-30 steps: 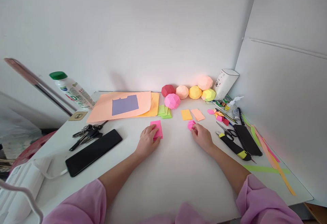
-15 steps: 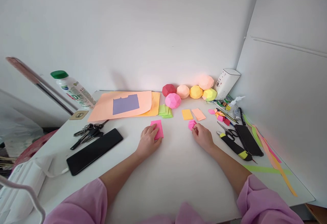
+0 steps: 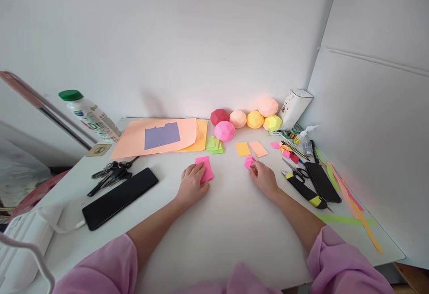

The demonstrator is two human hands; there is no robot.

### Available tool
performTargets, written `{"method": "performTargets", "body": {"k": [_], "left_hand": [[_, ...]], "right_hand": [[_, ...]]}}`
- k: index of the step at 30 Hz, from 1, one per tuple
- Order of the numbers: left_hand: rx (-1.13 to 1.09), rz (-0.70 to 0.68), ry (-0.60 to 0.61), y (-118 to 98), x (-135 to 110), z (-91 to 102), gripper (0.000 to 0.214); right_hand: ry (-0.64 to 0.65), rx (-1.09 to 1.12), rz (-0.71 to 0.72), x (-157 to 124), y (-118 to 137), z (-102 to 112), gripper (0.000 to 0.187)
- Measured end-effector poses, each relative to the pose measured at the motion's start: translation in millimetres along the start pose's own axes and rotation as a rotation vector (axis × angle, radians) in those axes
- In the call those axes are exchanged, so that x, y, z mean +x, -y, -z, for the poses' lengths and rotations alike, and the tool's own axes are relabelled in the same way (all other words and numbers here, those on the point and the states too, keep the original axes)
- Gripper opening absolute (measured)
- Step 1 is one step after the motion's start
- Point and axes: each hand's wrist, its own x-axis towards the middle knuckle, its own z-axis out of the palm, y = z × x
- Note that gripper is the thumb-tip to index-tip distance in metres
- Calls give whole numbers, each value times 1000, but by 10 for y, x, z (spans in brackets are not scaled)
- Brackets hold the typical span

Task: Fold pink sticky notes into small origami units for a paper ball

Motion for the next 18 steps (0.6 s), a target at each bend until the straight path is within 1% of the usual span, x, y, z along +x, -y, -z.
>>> {"method": "performTargets", "body": {"k": [8,12,15,18], "left_hand": [[-38,-1,-30,4,-2,-17,30],[-81,31,-32,30,12,-20,28],[-150,53,-115,35,29,20,28],[-189,4,-252,-35,13,93,26]], "right_hand": [[14,0,-13,-1,16,3,12],[-5,7,-13,0,10,1,13],[-56,60,-4,-7,3,3,15],[-110,171,8,-68,52,8,17]]}}
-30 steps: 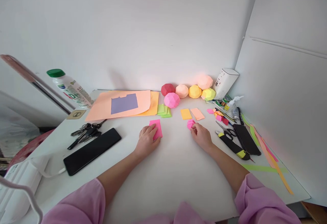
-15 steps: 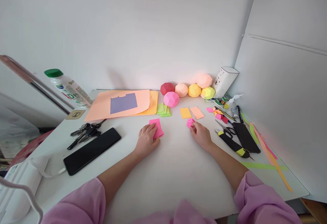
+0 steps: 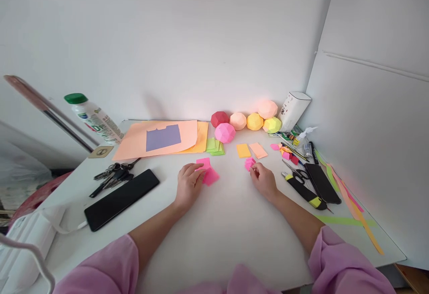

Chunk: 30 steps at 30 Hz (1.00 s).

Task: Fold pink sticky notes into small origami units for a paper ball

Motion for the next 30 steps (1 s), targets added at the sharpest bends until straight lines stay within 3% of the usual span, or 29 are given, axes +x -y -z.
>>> {"method": "performTargets", "body": {"k": [3,7,10,12,15,18,20,23,30], "left_hand": [[-34,-145,-17,-163,-72,50,21],[-43,-431,49,-366,-231,74,21],[-105,-503,114,-425,-303,65,25],[-210,-416,139,-431,-313,56,29],[-540,-125,212,-440,-284,60,41],[-1006,239,502,-475,-235,86,43],[-1175,413,676,-504,-205,101,45],[-1235,537,755,-541,-176,102,39],[-1275,628,861,-562,-129,127,36]], "right_hand": [[98,244,72,-146,152,-15,20],[472,652,218,-368,397,-63,46],[443,743,337,-438,460,-90,30],[342,799,362,-435,438,-101,24],[225,867,363,-402,391,-103,25],[208,851,421,-383,408,-84,24],[218,821,444,-387,450,-62,21],[255,797,389,-407,509,-36,9],[362,886,55,-423,524,-39,20]]}}
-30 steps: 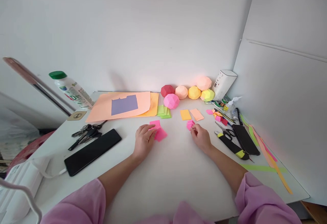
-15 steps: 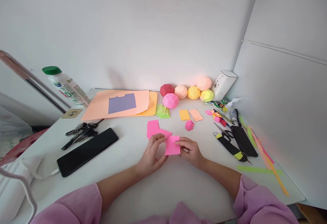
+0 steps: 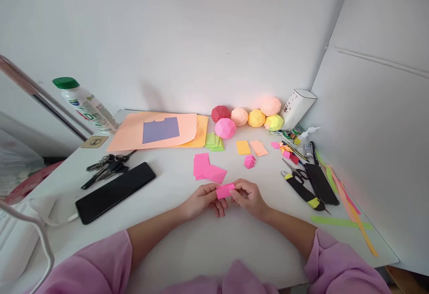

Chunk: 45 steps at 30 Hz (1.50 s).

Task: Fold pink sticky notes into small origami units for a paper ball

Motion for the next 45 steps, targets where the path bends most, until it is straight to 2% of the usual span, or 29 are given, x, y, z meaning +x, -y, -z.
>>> {"method": "performTargets", "body": {"k": [4,11,14,17,21,28,34,45], "left_hand": [[-3,-69,61,5,-17,14,41],[111,-53,-20,87,19,-4,34],[135,-40,-15,84,22,-16,34],[140,-43,-32,82,10,-23,35],[147,-53,-54,87,-6,-27,33],[175,-17,-96,78,12,-44,32],[175,-34,-57,84,7,-18,33],[152,-16,-91,118,32,-36,34]], "right_hand": [[22,107,-126,1,28,-4,18],[82,164,-190,-21,-21,-24,17],[111,221,-243,-20,-42,-25,27],[142,186,-287,-8,-45,-18,35],[186,155,-296,14,-54,2,25],[200,158,-296,33,-29,25,26],[206,154,-314,42,-21,30,27],[246,97,-301,33,-16,27,32]]}}
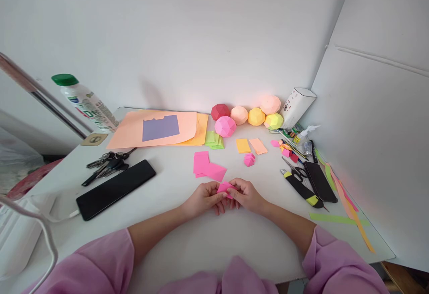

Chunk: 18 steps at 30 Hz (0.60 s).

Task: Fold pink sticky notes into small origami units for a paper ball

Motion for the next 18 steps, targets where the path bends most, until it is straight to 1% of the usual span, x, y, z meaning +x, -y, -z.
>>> {"method": "performTargets", "body": {"k": [7,12,15,18], "left_hand": [[27,-5,4,6,-6,-10,36],[40,-31,24,16,-4,8,36],[30,-50,74,-20,-18,31,35],[7,-50,146,-70,-33,54,35]], "right_hand": [[62,-140,102,-32,66,-34,34],[103,-162,151,-42,127,-50,30],[113,-173,185,-48,153,-46,27],[113,-183,171,-50,143,-31,27]]}}
